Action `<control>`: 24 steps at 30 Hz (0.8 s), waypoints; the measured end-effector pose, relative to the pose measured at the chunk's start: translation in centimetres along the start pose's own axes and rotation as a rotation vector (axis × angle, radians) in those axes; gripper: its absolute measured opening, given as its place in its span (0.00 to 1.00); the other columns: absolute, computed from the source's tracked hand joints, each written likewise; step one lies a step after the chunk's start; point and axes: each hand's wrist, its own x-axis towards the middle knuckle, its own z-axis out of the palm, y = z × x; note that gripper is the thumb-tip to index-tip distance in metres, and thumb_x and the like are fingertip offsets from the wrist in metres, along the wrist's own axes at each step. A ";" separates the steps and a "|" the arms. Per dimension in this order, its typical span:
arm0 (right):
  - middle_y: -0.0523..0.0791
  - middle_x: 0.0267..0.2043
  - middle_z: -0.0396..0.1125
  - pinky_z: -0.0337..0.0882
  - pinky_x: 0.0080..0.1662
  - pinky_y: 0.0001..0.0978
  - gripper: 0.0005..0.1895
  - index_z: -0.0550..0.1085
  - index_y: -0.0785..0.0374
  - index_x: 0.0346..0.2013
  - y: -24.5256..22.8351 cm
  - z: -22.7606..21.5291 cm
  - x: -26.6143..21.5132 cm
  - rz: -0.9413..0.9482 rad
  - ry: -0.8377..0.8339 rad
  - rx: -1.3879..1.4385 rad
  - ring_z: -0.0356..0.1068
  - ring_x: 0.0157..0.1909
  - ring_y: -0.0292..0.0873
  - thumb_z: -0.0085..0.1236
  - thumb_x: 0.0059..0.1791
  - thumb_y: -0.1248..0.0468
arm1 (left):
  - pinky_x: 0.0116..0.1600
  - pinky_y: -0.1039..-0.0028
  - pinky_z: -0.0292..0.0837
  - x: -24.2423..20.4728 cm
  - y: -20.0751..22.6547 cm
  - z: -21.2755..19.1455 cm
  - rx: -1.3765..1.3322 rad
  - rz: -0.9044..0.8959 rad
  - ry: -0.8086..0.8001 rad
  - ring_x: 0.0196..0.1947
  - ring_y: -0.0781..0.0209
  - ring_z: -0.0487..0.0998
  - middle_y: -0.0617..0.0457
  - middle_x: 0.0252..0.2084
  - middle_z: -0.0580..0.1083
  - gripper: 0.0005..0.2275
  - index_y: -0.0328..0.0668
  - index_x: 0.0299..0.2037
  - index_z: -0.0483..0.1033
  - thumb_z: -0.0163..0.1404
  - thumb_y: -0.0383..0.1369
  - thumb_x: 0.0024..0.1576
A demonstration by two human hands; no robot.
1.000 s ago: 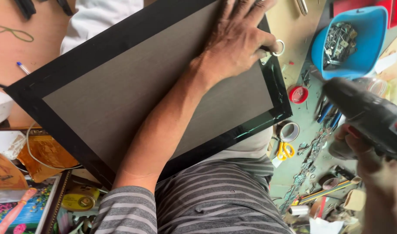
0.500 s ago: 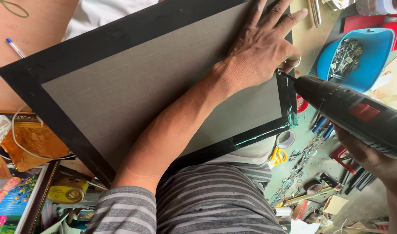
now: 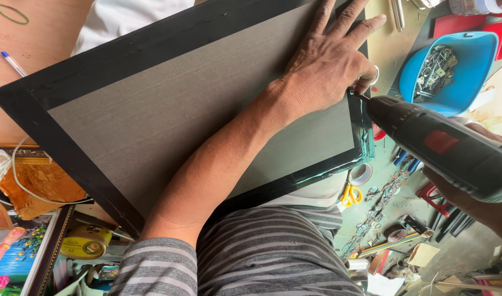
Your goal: Manually attaching hanging hardware to the back of a picture frame using a hammer and a power drill.
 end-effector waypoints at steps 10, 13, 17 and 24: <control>0.45 0.42 0.75 0.76 0.45 0.27 0.32 0.73 0.66 0.54 -0.2 2.2 1.0 0.121 -0.060 0.016 0.77 0.39 0.37 0.70 0.36 0.72 | 0.79 0.42 0.23 0.1 -0.7 1.5 0.027 0.011 0.103 0.78 0.42 0.41 0.46 0.77 0.56 0.08 0.69 0.33 0.82 0.57 0.32 0.57; 0.46 0.44 0.74 0.76 0.44 0.26 0.31 0.72 0.66 0.56 3.2 3.0 0.5 0.070 -0.017 0.027 0.77 0.41 0.37 0.68 0.39 0.72 | 0.79 0.42 0.24 0.2 -0.7 0.9 0.020 -0.016 0.063 0.78 0.42 0.41 0.45 0.75 0.58 0.08 0.68 0.33 0.83 0.56 0.32 0.58; 0.46 0.44 0.74 0.77 0.44 0.25 0.29 0.71 0.65 0.56 4.3 2.8 0.9 0.102 -0.077 0.074 0.77 0.41 0.36 0.66 0.41 0.71 | 0.79 0.44 0.24 0.1 -0.7 0.6 -0.022 -0.024 0.049 0.79 0.43 0.42 0.44 0.75 0.58 0.05 0.66 0.33 0.83 0.57 0.37 0.59; 0.47 0.41 0.74 0.77 0.42 0.28 0.30 0.71 0.68 0.55 0.5 1.5 2.8 0.064 -0.087 0.015 0.77 0.38 0.39 0.66 0.38 0.74 | 0.78 0.38 0.23 0.2 -0.9 1.5 0.029 -0.045 0.101 0.78 0.43 0.42 0.46 0.76 0.58 0.06 0.69 0.34 0.83 0.57 0.35 0.57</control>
